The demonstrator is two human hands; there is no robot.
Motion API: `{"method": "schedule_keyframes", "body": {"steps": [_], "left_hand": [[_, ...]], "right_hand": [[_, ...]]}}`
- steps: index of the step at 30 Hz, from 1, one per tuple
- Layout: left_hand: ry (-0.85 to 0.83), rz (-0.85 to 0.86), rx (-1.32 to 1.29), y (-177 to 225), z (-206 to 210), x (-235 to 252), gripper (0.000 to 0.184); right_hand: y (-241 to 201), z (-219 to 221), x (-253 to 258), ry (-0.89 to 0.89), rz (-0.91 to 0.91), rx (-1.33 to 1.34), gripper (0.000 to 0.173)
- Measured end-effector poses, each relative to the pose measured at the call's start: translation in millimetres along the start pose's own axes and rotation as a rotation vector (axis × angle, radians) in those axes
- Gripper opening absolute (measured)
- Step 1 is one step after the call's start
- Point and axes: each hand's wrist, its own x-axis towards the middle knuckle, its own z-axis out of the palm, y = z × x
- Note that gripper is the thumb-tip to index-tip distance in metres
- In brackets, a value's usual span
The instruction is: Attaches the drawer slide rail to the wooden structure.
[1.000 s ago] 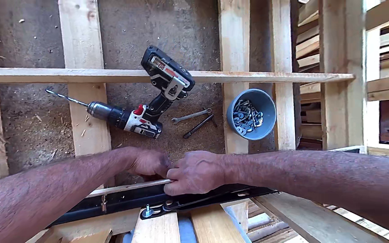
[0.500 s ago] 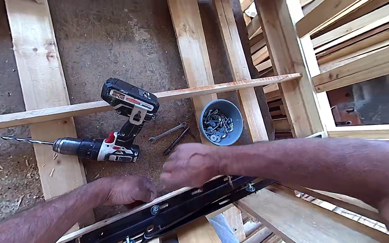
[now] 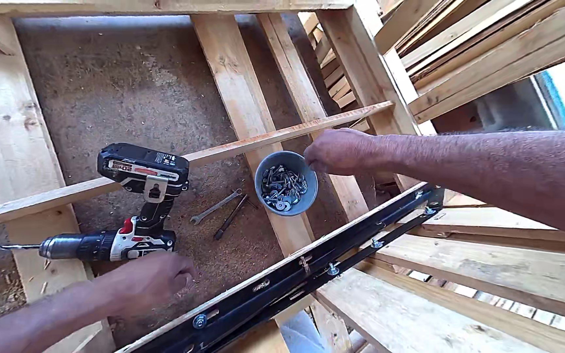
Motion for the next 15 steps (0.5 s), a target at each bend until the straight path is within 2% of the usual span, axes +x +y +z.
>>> {"method": "schedule_keyframes", "body": {"steps": [3, 8, 12, 15], "left_hand": [[0.054, -0.036, 0.144, 27.9, -33.6, -26.1, 0.028], [0.107, 0.055, 0.247, 55.2, -57.9, -33.0, 0.025], [0.137, 0.212, 0.109, 68.3, -59.3, -7.8, 0.029], [0.198, 0.243, -0.029, 54.3, -38.3, 24.7, 0.029]], "right_hand": [[-4.2, 5.6, 10.8, 0.031, 0.041, 0.017, 0.016], [-22.6, 17.7, 37.9, 0.032, 0.110, -0.031, 0.019], [-29.0, 28.7, 45.8, -0.043, 0.152, -0.036, 0.023], [-33.5, 37.7, 44.9, -0.051, 0.173, -0.055, 0.024]]}}
